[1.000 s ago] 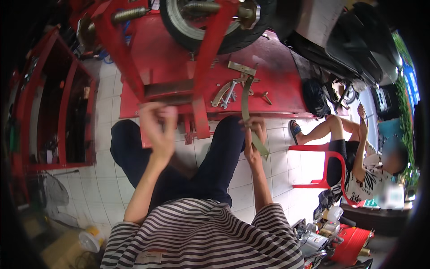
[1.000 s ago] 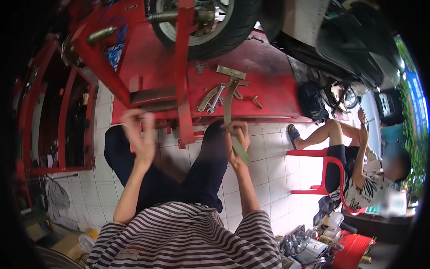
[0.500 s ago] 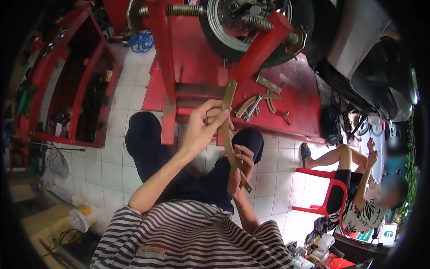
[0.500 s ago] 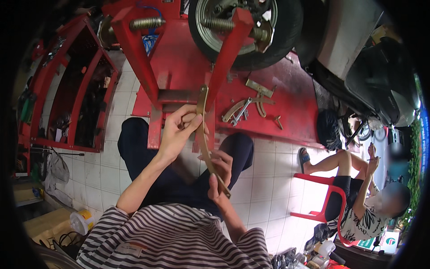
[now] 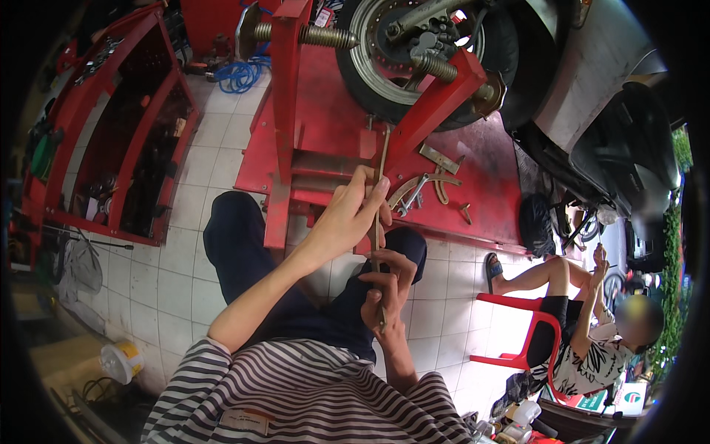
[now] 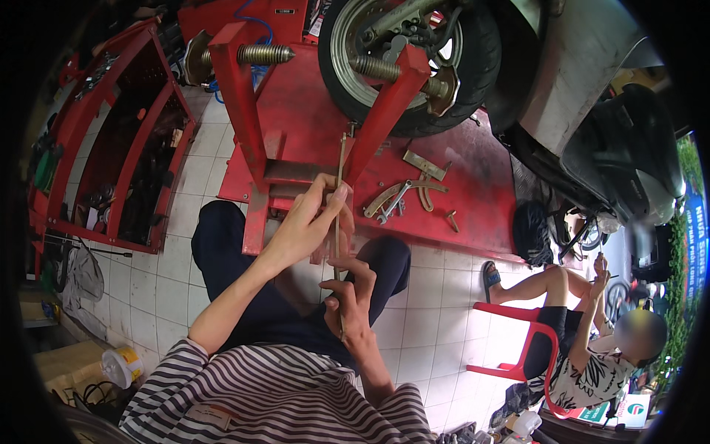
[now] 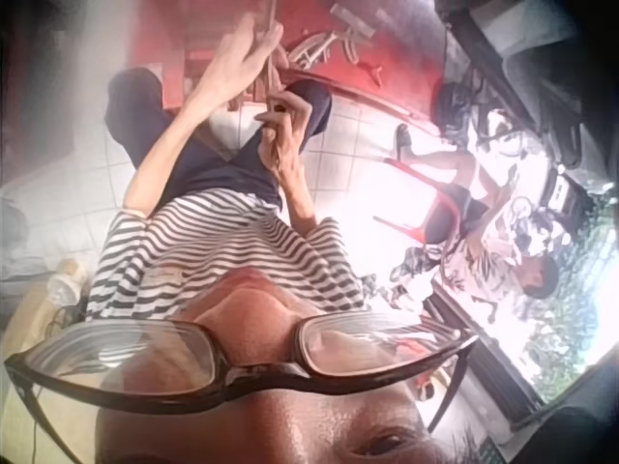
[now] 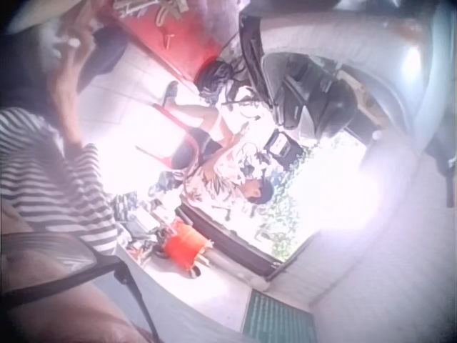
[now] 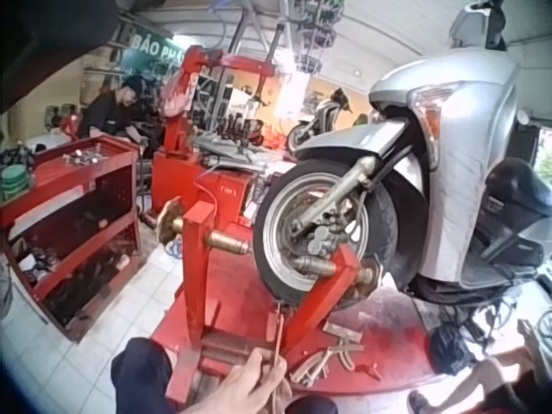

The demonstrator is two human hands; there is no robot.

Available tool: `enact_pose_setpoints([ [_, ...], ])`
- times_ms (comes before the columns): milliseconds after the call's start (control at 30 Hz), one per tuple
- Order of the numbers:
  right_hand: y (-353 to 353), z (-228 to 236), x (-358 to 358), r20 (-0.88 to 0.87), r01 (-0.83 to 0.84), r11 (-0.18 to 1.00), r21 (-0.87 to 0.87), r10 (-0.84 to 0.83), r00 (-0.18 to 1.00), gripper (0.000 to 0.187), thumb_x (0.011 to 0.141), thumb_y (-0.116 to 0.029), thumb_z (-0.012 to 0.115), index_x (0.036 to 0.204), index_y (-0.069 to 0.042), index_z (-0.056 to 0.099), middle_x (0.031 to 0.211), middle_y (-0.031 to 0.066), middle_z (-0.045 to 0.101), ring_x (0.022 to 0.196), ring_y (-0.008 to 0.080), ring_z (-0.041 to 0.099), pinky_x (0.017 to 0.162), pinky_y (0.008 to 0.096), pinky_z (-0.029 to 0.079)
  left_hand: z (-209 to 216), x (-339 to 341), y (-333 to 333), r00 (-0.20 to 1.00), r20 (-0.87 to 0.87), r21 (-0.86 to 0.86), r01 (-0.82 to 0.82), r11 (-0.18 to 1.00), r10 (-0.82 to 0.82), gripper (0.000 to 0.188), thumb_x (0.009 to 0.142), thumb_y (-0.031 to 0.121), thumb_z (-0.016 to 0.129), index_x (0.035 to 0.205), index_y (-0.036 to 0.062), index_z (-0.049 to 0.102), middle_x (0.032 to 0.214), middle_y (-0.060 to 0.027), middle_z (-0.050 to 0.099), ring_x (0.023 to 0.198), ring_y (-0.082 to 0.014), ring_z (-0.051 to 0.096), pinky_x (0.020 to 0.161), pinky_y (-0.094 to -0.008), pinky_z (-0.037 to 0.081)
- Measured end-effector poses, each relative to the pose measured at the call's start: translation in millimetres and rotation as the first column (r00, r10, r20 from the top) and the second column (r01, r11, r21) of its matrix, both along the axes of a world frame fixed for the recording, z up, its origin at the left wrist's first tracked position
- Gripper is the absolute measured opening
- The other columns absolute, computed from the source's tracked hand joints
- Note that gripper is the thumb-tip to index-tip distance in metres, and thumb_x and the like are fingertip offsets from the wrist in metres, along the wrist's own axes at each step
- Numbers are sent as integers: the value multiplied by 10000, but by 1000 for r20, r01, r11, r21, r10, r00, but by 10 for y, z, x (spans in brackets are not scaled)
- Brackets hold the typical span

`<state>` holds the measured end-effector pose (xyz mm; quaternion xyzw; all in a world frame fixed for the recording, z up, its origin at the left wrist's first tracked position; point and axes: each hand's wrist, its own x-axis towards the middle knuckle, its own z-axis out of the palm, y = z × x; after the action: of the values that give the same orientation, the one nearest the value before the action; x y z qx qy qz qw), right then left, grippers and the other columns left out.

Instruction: The person assembles a metal bracket onto a red frame by placing the bracket, inserting bolts through pre-drilled holes, and tightening the nuts using a wrench and a socket wrench.

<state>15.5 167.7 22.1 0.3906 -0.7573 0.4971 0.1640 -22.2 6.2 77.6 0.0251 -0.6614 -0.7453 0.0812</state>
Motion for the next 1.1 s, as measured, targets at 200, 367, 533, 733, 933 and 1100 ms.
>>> enact_pose_setpoints([
  [200,27,-59,103,102,12,999,42,-16,995,313,977,-357,528,990,-51,595,1199,170,477,1072,311,481,910,441,418,-175,-128,67,1000,17,-48,-8,999,9,383,1055,354,361,1009,-20,429,597,-95,545,524,-165,565,506,-338,459],
  [367,53,49,29,-36,38,996,85,-35,999,407,805,-121,771,1128,-64,530,1208,165,421,1055,322,577,890,432,486,-168,-208,94,990,119,138,57,989,-74,364,1056,359,342,993,10,427,619,-71,538,427,-157,529,421,-305,442],
  [533,526,-252,-381,-31,290,947,138,-289,957,389,768,-25,762,1100,-46,562,1071,117,557,836,220,590,743,324,474,-177,-242,-9,988,109,327,71,943,-112,275,1048,344,386,940,93,418,594,-22,428,353,-143,424,320,-268,361],
  [733,981,-548,-1178,222,544,806,231,-589,777,161,811,-135,735,940,-65,668,916,64,624,763,206,555,657,334,431,-159,-255,76,982,112,401,97,911,-153,306,1042,374,390,924,92,411,598,-26,436,355,-158,446,322,-279,382],
  [933,795,-829,-1735,-45,545,698,465,-596,802,267,788,-278,752,939,-69,681,997,112,624,971,311,575,800,440,445,-179,-290,32,977,107,439,122,890,-186,286,1040,357,393,922,97,403,605,-38,447,357,-180,473,329,-299,418],
  [1100,746,-920,-1814,-73,545,716,437,-575,815,243,797,-259,743,895,-49,669,999,135,635,943,325,595,789,435,465,-179,-257,-47,968,76,526,164,834,-239,260,1035,344,412,953,98,390,613,-49,447,352,-210,477,323,-327,414],
])
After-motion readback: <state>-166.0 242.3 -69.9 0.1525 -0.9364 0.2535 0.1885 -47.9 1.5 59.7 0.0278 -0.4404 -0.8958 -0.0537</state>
